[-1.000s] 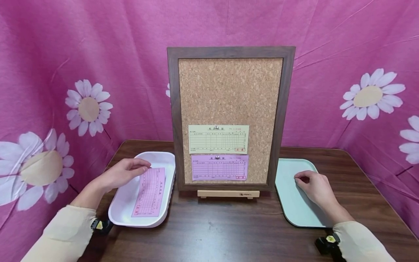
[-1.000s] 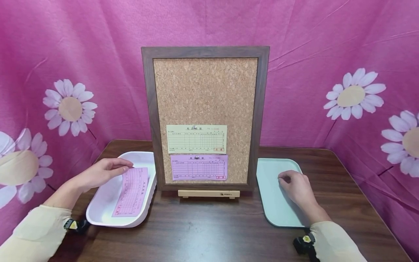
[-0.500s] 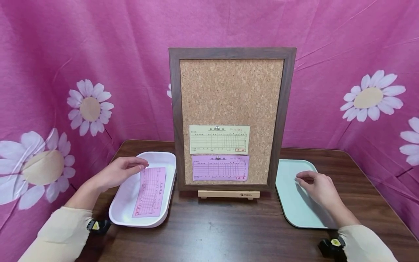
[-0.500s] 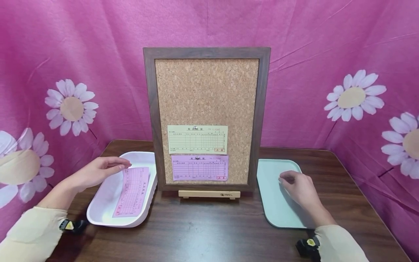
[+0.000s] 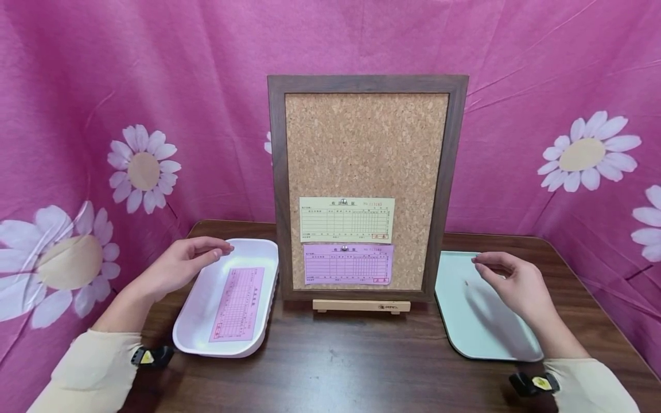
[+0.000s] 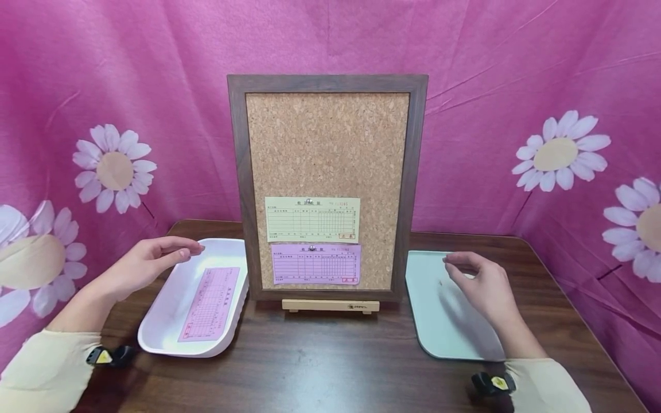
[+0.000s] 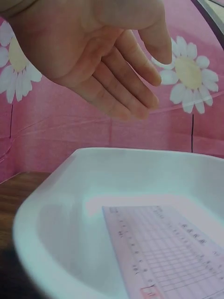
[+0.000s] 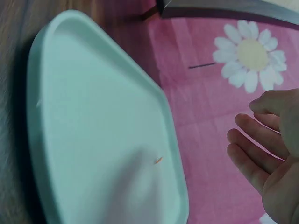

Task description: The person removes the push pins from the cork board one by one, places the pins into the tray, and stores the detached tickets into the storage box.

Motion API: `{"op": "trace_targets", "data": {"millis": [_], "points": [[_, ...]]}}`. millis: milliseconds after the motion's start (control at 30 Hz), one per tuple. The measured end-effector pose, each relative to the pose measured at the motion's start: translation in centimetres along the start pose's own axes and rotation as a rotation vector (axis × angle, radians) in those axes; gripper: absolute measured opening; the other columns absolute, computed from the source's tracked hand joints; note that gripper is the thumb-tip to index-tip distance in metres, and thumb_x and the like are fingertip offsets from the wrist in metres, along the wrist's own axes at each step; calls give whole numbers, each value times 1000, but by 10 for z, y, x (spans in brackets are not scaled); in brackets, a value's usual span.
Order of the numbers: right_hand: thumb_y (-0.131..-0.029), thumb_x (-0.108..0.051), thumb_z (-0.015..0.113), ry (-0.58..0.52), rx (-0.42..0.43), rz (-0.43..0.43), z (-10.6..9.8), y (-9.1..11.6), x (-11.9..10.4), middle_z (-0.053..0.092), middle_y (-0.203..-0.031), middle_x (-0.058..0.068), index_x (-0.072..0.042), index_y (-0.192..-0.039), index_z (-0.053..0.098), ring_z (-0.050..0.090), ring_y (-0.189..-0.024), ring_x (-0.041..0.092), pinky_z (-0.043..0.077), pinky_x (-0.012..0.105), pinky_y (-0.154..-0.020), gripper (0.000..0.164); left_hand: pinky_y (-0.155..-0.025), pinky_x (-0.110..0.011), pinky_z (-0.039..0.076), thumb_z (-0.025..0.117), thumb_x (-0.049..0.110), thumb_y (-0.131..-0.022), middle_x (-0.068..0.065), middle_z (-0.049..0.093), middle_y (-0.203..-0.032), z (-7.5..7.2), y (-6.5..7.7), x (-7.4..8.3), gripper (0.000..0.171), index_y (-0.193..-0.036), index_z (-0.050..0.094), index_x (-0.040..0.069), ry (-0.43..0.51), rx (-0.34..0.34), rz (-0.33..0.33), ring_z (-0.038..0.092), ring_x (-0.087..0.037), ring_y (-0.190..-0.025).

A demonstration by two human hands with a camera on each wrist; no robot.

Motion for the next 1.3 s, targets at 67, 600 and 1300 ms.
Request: {"op": "trace_targets", "data": {"millis": [67, 600, 1300], "points": [[-97, -8, 78, -26, 5, 4, -3, -1, -5, 62, -96, -47, -6, -111, 81, 53, -90, -31, 43, 0, -74, 15, -95, -12, 49, 60, 22, -112, -18, 73, -138, -1, 1, 4, 34, -141, 69, 7, 15, 13, 15, 66, -38, -131], [-100, -7, 75, -162, 64, -7, -7, -9, -42, 67, -98, -44, -3, -115, 79, 62, -94, -24, 45, -1, -83, 16, -97, -10, 53, 65, 19, -109, -18, 72, -138, 4, -5, 35, 30, -137, 71, 7, 169, 169, 135, 73, 2, -114], [-96, 5, 75, -290, 144, -110, -4, -23, -91, 72, -98, -37, 1, -111, 80, 68, -92, -17, 49, 2, -80, 16, -97, -16, 57, 62, -4, -105, 12, 75, -125, 26, -23, 63, 35, -139, 59, -12, 412, 211, 313, 72, 3, -112]]}}
Point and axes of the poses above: each hand's wrist, its own y-axis away from the middle knuckle, its own z-axis out of the palm, x = y × z, the point moved 8 cm from there along -y, towards the middle knuckle
